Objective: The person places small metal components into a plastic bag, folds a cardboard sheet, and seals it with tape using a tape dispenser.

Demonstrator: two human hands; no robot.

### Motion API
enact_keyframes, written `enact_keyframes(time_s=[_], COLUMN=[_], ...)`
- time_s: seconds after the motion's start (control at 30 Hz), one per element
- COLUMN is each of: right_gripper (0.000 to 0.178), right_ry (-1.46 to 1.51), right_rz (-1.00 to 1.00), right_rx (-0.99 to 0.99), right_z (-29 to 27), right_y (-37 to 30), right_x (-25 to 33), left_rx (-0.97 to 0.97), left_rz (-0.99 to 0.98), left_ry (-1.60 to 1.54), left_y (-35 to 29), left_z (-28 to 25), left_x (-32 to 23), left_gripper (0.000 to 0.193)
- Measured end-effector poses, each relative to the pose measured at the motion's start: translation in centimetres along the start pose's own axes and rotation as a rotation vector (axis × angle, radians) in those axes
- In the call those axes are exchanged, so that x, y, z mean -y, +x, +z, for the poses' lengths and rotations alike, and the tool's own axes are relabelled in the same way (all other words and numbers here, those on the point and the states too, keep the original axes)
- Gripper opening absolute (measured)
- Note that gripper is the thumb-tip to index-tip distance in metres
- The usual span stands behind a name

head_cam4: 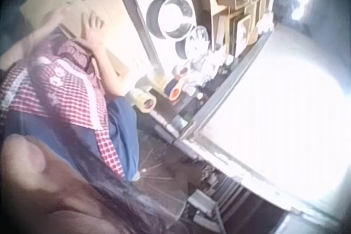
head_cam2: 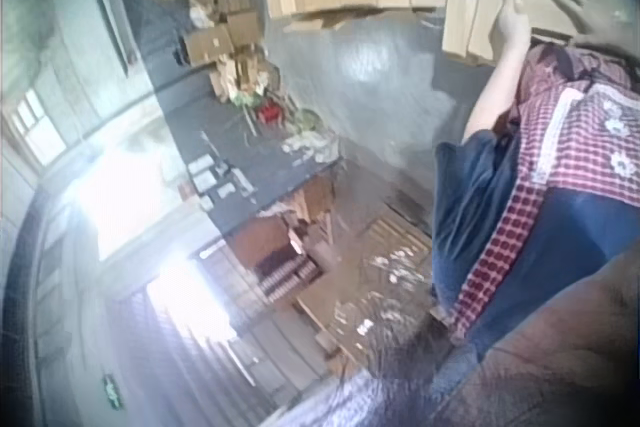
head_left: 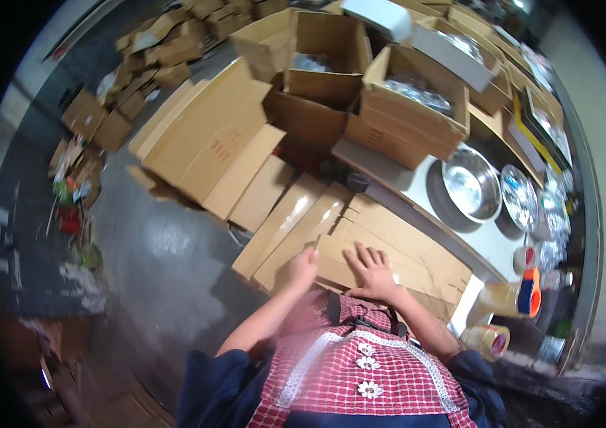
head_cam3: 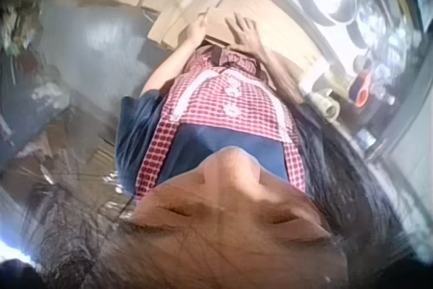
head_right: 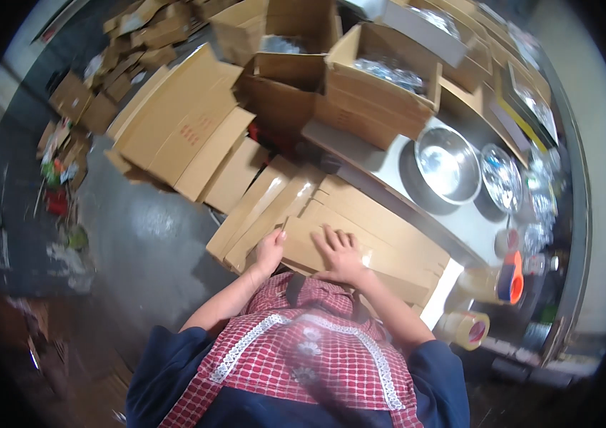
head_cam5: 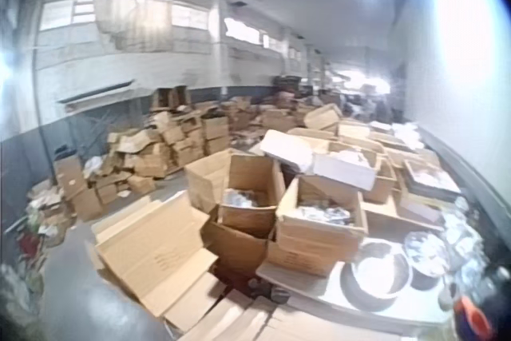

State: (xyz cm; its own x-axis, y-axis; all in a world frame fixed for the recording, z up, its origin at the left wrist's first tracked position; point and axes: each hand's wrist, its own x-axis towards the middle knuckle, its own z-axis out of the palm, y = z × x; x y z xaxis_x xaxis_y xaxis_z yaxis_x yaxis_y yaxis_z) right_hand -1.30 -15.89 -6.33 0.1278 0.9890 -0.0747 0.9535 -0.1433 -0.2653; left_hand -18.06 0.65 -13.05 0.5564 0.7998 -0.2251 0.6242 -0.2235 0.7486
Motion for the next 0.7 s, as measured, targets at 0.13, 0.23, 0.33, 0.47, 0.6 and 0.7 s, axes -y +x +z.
enact_keyframes(time_s=[0.13, 0.23, 0.33, 0.47, 0.6, 0.7], right_gripper=[0.121, 0.117, 0.111, 0.105, 0.102, 0.089], right_ry=[0.142, 0.074, 0.094, 0.115, 0.088, 0.094], right_rz=[0.264, 0.260, 0.284, 0.306, 0.325, 0.294], right_rx=[-0.109, -0.049, -0.124, -0.221, -0.143, -0.240], right_z=[1.8, 0.9, -1.0, -1.1, 1.0, 2.2], right_y=[-4.5, -4.6, -4.4, -2.6, -0.9, -2.2], right_x=[-2.8, -3.1, -2.5, -1.7, -1.3, -1.6], left_rx=[0.118, 0.132, 0.128, 0.098, 0.190, 0.278], left_rz=[0.101, 0.131, 0.137, 0.233, 0.054, -0.078], left_ry=[0.079, 0.068, -0.060, -0.241, -0.376, -0.578], left_y=[1.8, 2.4, 3.7, 7.8, 9.3, 10.6], left_z=[-0.3, -0.9, -2.2, -1.5, 0.7, 1.6], left_x=[-0.1, -1.8, -4.6, -2.6, 0.9, 2.7], left_gripper=[0.030, 0.031, 0.036, 0.040, 0.036, 0.035])
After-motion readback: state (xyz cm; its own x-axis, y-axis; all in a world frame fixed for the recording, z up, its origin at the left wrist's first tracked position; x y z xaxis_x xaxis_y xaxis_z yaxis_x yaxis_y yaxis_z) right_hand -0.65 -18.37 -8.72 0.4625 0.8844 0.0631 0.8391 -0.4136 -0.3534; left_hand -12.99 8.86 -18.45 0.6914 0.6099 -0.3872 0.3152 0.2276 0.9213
